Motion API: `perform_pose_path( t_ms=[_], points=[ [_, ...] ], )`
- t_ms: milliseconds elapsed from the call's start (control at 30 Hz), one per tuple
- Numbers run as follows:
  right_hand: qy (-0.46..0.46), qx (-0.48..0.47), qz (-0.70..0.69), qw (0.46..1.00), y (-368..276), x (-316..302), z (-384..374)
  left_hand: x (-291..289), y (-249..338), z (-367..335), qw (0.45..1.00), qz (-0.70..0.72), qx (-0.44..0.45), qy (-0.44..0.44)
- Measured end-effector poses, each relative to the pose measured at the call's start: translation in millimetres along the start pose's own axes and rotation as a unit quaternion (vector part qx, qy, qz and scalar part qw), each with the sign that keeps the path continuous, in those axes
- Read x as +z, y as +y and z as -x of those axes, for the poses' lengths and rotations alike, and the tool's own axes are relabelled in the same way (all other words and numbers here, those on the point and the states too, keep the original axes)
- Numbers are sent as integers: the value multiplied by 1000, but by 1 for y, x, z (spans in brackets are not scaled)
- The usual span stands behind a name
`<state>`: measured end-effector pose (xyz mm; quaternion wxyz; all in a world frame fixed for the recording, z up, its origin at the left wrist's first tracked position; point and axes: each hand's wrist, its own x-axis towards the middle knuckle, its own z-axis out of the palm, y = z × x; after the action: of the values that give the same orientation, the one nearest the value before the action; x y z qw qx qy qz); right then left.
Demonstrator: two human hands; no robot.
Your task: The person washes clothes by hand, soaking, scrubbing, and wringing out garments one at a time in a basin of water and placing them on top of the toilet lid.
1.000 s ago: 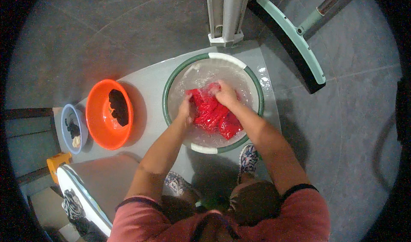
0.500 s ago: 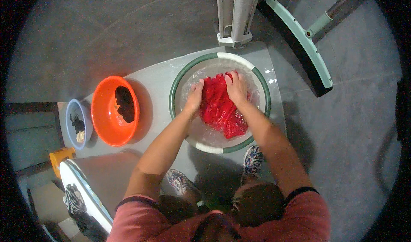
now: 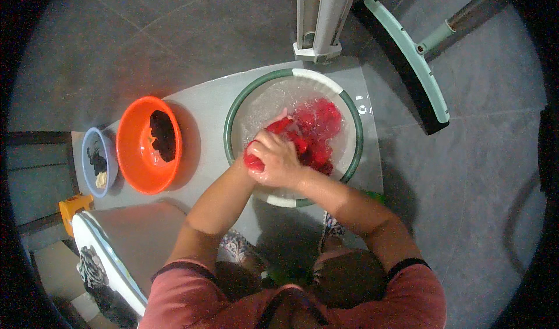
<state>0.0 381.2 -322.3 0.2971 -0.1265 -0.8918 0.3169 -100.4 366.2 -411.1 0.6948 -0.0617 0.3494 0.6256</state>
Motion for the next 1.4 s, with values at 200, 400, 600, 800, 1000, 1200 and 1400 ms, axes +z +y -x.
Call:
perform_pose_path(
  t_ms=[200,400,600,800,1000,1200,1400],
  points=[
    [40,66,194,978,168,-18,27,33,-11,5,992,-70,-71,77],
    [-87,192,166,963,133,24,56,-79,1,-28,673,-654,276,208],
    [-129,321,-94,933,120,2,28,-78,-11,-19,989,-72,34,126],
    [-54,-33,-18,998,12,10,6,2,2,15,996,-68,-31,45],
    [41,99,142,984,154,1,20,15,-14,9,978,-113,-30,172],
    [-94,118,118,982,122,30,55,-81,6,-3,827,-481,199,215],
    [-117,293,0,949,115,-3,30,-10,-6,-1,992,-62,42,97]
  ],
)
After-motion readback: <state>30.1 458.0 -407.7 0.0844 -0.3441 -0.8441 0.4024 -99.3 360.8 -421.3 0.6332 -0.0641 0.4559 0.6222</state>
